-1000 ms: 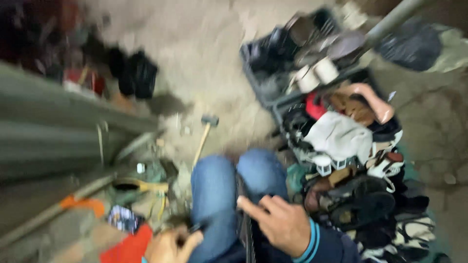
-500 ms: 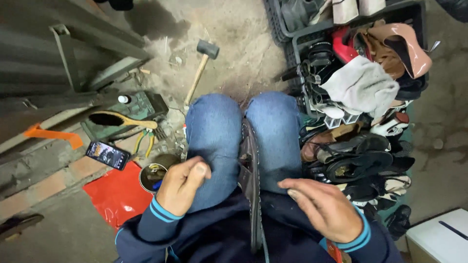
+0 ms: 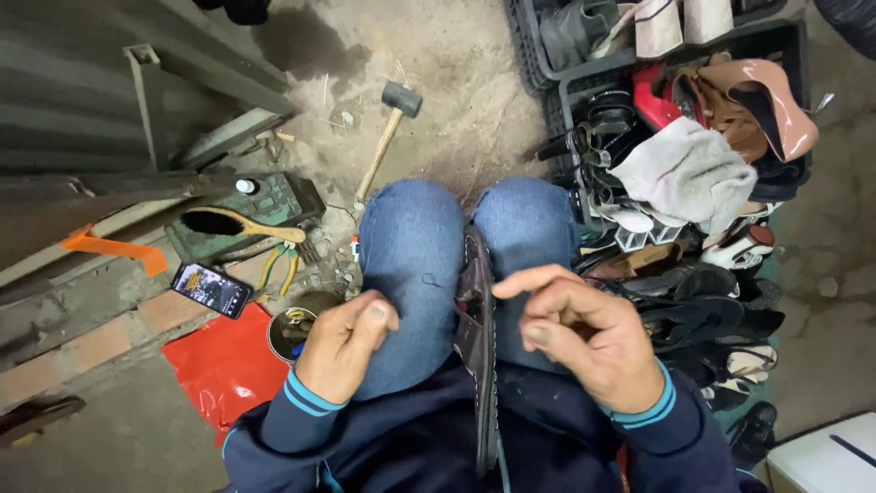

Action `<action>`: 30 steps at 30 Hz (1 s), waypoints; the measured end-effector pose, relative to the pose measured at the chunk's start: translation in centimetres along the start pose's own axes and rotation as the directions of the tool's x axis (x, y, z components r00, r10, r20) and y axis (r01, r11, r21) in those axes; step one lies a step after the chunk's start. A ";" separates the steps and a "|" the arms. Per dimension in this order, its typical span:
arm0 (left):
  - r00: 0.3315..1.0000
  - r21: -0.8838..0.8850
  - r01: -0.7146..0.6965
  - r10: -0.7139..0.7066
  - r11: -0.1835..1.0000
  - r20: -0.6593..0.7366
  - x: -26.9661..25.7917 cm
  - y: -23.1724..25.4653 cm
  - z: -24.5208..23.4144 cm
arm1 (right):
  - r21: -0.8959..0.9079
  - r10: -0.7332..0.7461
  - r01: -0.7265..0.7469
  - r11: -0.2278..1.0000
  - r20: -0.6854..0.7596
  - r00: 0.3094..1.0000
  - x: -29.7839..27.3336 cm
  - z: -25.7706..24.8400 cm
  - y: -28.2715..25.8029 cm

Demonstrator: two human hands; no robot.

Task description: Hand-stitching the sole of a sandal using a needle and thread in a shoe repair workshop.

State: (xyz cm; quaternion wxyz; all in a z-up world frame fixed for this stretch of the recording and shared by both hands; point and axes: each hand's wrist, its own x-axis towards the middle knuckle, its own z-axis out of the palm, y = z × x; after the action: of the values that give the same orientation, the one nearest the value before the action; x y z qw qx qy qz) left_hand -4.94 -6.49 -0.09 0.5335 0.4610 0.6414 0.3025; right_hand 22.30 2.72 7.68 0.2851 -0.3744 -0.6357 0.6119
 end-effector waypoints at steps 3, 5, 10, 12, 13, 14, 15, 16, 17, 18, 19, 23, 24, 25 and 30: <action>0.992 0.059 -0.093 0.098 0.994 -0.078 -0.2 0.5 0.7 | -0.230 -0.002 0.002 0.973 0.003 1.000 0.3 1.1 -0.6; 0.973 0.079 -0.174 0.184 0.982 -0.142 -0.2 1.1 1.1 | -0.357 -0.045 0.053 0.933 0.030 0.999 -0.3 2.3 -0.6; 0.924 0.280 -0.337 0.373 0.899 -0.087 1.3 2.0 2.5 | -0.628 0.051 -0.037 0.777 0.004 0.999 -3.5 5.5 0.5; 0.928 0.285 -0.337 0.368 0.897 -0.062 1.8 1.7 3.4 | -0.613 0.070 -0.059 0.788 -0.005 0.998 -5.2 6.0 1.1; 0.931 0.292 -0.337 0.363 0.895 -0.039 2.2 1.6 3.9 | -0.598 0.087 -0.078 0.798 -0.014 0.996 -6.0 6.2 1.3; 0.929 0.292 -0.346 0.370 0.892 -0.029 2.3 1.7 4.0 | -0.599 0.086 -0.084 0.796 -0.026 0.996 -6.8 6.0 1.7; 0.931 0.299 -0.334 0.363 0.894 -0.045 2.4 1.8 4.1 | -0.578 0.234 -0.211 0.788 -0.036 0.972 -7.6 5.9 2.2; 0.932 0.305 -0.321 0.356 0.897 -0.063 2.5 1.9 4.2 | -0.555 0.377 -0.334 0.762 -0.040 0.926 -8.3 5.6 2.6; 0.931 0.304 -0.329 0.361 0.894 -0.054 2.7 2.0 4.1 | -0.553 0.376 -0.339 0.761 -0.050 0.925 -9.2 5.7 3.3; 0.938 0.294 -0.306 0.339 0.906 -0.068 2.6 2.0 4.0 | -0.596 0.381 -0.314 0.739 -0.015 0.925 -10.1 5.8 4.0; 0.945 0.284 -0.282 0.316 0.916 -0.081 2.6 2.1 3.8 | -0.638 0.387 -0.287 0.715 0.019 0.922 -11.0 5.9 4.8; 0.939 0.271 -0.306 0.337 0.912 -0.072 2.4 2.3 3.5 | -0.627 0.504 -0.414 0.660 -0.038 0.863 -9.6 5.9 2.7; 0.945 0.254 -0.288 0.317 0.924 -0.084 2.2 2.2 3.5 | -0.586 0.295 -0.303 0.751 -0.112 0.949 -9.9 5.5 3.0; 0.950 0.236 -0.269 0.298 0.934 -0.096 2.1 2.2 3.5 | -0.556 0.072 -0.170 0.814 -0.194 0.978 -10.2 5.1 3.2; 0.968 0.190 -0.212 0.232 0.959 -0.093 1.7 2.1 3.3 | -0.360 0.109 -0.200 0.911 -0.258 0.960 -9.2 -1.8 2.9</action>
State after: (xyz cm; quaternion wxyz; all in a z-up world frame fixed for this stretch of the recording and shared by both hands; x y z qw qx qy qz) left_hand -1.21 -4.47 0.25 0.4152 0.5581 0.6394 0.3277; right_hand 29.21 -3.93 5.82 0.2292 -0.5413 -0.6732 0.4487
